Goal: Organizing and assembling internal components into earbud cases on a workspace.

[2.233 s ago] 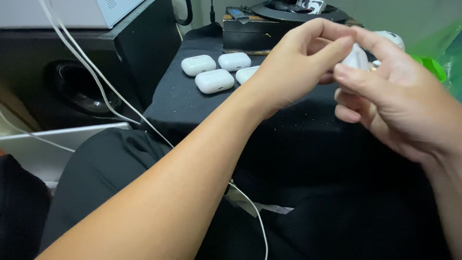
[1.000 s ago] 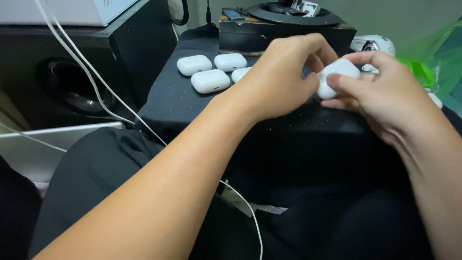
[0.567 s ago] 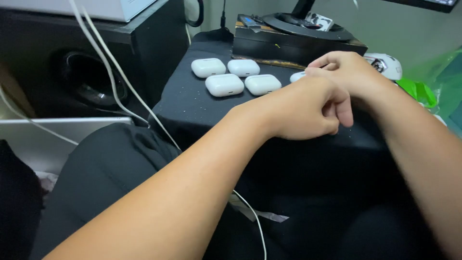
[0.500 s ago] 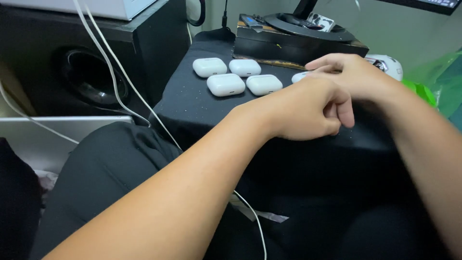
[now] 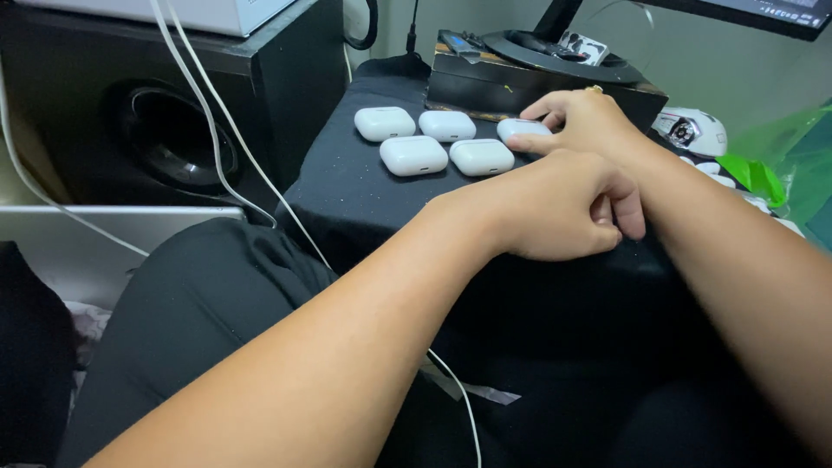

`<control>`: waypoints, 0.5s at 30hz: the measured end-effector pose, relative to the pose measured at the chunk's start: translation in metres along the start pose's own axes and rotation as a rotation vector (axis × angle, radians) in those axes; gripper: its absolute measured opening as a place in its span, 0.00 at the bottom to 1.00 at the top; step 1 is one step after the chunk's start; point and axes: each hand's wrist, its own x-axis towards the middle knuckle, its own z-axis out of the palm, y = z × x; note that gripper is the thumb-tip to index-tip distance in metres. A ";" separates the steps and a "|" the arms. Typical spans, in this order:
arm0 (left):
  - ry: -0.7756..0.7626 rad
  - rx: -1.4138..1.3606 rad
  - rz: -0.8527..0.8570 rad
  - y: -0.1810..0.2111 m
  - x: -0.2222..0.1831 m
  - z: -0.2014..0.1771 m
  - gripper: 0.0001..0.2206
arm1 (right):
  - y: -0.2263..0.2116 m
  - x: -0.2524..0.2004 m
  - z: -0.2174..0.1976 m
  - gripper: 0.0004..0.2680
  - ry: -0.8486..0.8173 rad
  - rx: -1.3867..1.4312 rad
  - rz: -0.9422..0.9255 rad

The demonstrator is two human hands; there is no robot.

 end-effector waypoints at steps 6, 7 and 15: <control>0.015 -0.007 0.021 -0.004 0.002 0.002 0.16 | -0.004 -0.007 -0.006 0.21 -0.002 -0.002 -0.006; 0.021 -0.021 0.045 -0.006 0.003 0.003 0.14 | -0.001 -0.011 -0.011 0.21 0.038 -0.003 -0.002; 0.061 0.007 0.064 -0.006 0.010 0.008 0.13 | 0.155 -0.093 -0.030 0.20 0.646 0.202 0.196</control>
